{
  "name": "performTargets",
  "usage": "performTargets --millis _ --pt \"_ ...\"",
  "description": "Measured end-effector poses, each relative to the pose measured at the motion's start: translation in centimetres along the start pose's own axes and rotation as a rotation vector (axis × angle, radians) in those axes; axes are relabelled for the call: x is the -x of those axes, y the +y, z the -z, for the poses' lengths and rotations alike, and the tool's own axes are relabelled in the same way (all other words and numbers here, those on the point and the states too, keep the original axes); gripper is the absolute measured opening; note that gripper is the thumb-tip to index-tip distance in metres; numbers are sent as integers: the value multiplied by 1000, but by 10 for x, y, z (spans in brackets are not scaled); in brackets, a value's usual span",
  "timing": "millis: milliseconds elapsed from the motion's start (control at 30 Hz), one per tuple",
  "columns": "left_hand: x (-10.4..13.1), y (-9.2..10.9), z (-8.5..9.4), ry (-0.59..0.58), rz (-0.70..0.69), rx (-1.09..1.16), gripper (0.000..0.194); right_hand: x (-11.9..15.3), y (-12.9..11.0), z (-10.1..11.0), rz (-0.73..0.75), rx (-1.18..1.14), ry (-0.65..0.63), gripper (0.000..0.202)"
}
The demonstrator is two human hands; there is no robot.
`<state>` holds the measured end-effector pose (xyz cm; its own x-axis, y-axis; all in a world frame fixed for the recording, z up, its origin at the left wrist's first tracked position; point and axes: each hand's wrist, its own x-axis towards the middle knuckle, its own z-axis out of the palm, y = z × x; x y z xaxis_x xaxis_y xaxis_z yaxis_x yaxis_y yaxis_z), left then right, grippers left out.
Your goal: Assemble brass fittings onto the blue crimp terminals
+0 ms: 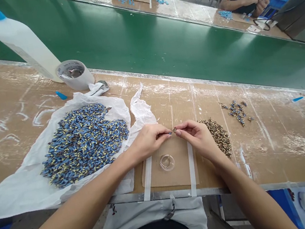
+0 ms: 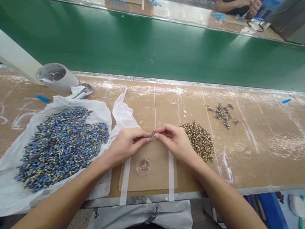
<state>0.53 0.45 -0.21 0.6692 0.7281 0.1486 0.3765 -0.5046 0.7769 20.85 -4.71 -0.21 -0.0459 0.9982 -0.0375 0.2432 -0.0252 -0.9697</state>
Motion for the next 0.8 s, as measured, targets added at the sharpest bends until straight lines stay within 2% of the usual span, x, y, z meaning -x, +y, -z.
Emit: performTargets --millis 133,600,800 --pt "-1 2 1 -33 0 -13 22 1 3 -2 13 9 -12 18" --pt "0 4 2 -45 39 85 19 2 0 -2 181 196 -35 9" --pt "-1 4 2 -93 33 41 19 0 6 0 128 123 -114 10"
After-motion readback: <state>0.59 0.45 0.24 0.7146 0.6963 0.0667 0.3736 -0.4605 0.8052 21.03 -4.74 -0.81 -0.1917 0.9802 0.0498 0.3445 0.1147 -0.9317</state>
